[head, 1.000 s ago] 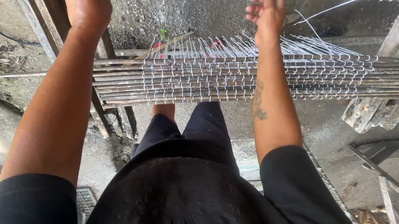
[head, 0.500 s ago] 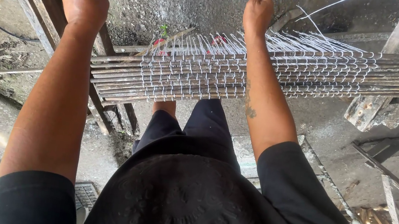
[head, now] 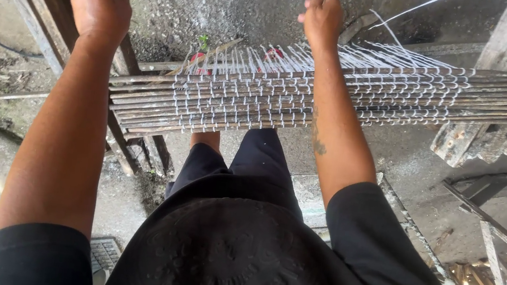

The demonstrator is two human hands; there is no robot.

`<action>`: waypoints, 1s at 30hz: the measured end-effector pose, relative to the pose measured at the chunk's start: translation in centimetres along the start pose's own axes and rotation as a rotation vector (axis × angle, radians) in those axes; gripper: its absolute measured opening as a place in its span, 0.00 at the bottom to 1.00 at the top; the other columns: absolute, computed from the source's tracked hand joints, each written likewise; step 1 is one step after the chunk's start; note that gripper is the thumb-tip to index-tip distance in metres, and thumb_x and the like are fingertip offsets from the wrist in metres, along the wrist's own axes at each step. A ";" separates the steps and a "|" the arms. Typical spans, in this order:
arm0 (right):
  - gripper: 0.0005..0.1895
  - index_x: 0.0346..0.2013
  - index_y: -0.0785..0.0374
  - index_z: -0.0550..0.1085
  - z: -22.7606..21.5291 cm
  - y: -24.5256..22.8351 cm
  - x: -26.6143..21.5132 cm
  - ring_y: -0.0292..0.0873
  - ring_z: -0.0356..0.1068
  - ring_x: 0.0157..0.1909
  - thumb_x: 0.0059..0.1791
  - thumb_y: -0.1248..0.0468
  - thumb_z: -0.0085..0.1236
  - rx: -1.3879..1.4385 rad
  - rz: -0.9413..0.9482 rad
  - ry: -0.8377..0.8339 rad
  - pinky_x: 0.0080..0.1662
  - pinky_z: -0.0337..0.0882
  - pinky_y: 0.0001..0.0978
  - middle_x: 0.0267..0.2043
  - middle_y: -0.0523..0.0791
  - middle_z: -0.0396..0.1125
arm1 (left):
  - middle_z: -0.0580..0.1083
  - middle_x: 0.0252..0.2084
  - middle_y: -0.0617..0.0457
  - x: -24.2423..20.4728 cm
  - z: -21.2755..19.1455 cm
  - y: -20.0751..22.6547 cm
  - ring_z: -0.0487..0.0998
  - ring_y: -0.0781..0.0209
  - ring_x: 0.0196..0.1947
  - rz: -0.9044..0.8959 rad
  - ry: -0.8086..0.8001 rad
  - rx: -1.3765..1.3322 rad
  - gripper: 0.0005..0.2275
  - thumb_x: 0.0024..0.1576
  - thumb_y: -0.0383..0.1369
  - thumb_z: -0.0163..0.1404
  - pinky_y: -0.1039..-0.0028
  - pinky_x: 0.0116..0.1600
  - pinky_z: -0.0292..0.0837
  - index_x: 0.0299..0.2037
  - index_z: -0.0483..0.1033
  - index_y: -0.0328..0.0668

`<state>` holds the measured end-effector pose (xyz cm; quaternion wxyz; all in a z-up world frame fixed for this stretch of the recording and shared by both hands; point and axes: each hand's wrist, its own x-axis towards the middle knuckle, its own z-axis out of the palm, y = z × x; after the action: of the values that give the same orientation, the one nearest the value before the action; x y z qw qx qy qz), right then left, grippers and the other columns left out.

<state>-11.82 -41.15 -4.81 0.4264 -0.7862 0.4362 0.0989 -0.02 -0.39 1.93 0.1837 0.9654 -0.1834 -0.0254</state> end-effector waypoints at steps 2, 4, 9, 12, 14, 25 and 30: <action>0.29 0.67 0.63 0.59 -1.8 0.2 -1.5 0.35 0.81 0.33 0.56 0.52 0.45 0.010 -0.088 -0.017 0.33 0.84 0.25 0.58 0.54 0.70 | 0.65 0.43 0.52 -0.1 -0.4 0.2 0.63 0.49 0.42 0.001 -0.023 0.004 0.12 0.50 0.17 0.62 0.59 0.37 0.78 0.40 0.86 0.43; 0.21 0.61 0.64 0.64 -4.2 -1.8 -3.0 0.34 0.78 0.33 0.55 0.61 0.46 0.134 0.012 0.112 0.31 0.83 0.18 0.55 0.51 0.71 | 0.65 0.44 0.52 0.0 -0.3 0.2 0.64 0.49 0.42 -0.002 -0.027 -0.004 0.09 0.52 0.19 0.64 0.56 0.39 0.81 0.39 0.85 0.43; 0.12 0.53 0.59 0.65 -7.2 -1.8 -1.2 0.35 0.77 0.31 0.57 0.60 0.39 0.446 0.151 0.081 0.28 0.77 0.20 0.43 0.45 0.76 | 0.64 0.43 0.52 -0.2 0.1 -0.5 0.63 0.49 0.42 0.014 -0.035 0.028 0.11 0.52 0.18 0.63 0.62 0.35 0.77 0.40 0.86 0.44; 0.14 0.35 0.61 0.72 -6.4 0.0 0.0 0.37 0.75 0.32 0.54 0.67 0.35 0.526 0.050 -0.140 0.32 0.75 0.25 0.37 0.45 0.77 | 0.64 0.44 0.51 -0.2 0.2 -0.6 0.64 0.49 0.42 0.050 -0.020 0.013 0.10 0.52 0.18 0.63 0.61 0.32 0.76 0.41 0.86 0.41; 0.09 0.26 0.55 0.67 -4.8 2.3 0.7 0.31 0.53 0.22 0.50 0.61 0.41 0.448 -0.064 -0.025 0.23 0.56 0.23 0.22 0.37 0.60 | 0.63 0.42 0.52 -0.4 0.5 -0.9 0.64 0.50 0.41 0.066 0.012 0.018 0.10 0.54 0.17 0.62 0.62 0.31 0.79 0.41 0.87 0.43; 0.14 0.22 0.54 0.62 -1.6 3.3 2.0 0.33 0.51 0.22 0.52 0.58 0.38 0.299 -0.101 0.183 0.26 0.54 0.30 0.20 0.36 0.53 | 0.63 0.44 0.51 -0.2 0.3 -1.0 0.63 0.49 0.42 0.051 -0.037 0.025 0.10 0.53 0.17 0.62 0.62 0.31 0.76 0.41 0.86 0.42; 0.17 0.30 0.59 0.68 -3.1 2.1 2.2 0.37 0.62 0.28 0.50 0.51 0.38 0.061 -0.027 0.122 0.30 0.62 0.35 0.27 0.41 0.64 | 0.64 0.44 0.51 -0.3 0.6 -1.2 0.64 0.49 0.42 0.049 -0.030 0.031 0.10 0.53 0.18 0.65 0.64 0.32 0.80 0.41 0.86 0.43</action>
<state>-12.81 -45.37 -5.25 0.4240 -0.7832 0.4536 0.0319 0.05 0.52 0.89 0.1665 0.9629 -0.2100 -0.0324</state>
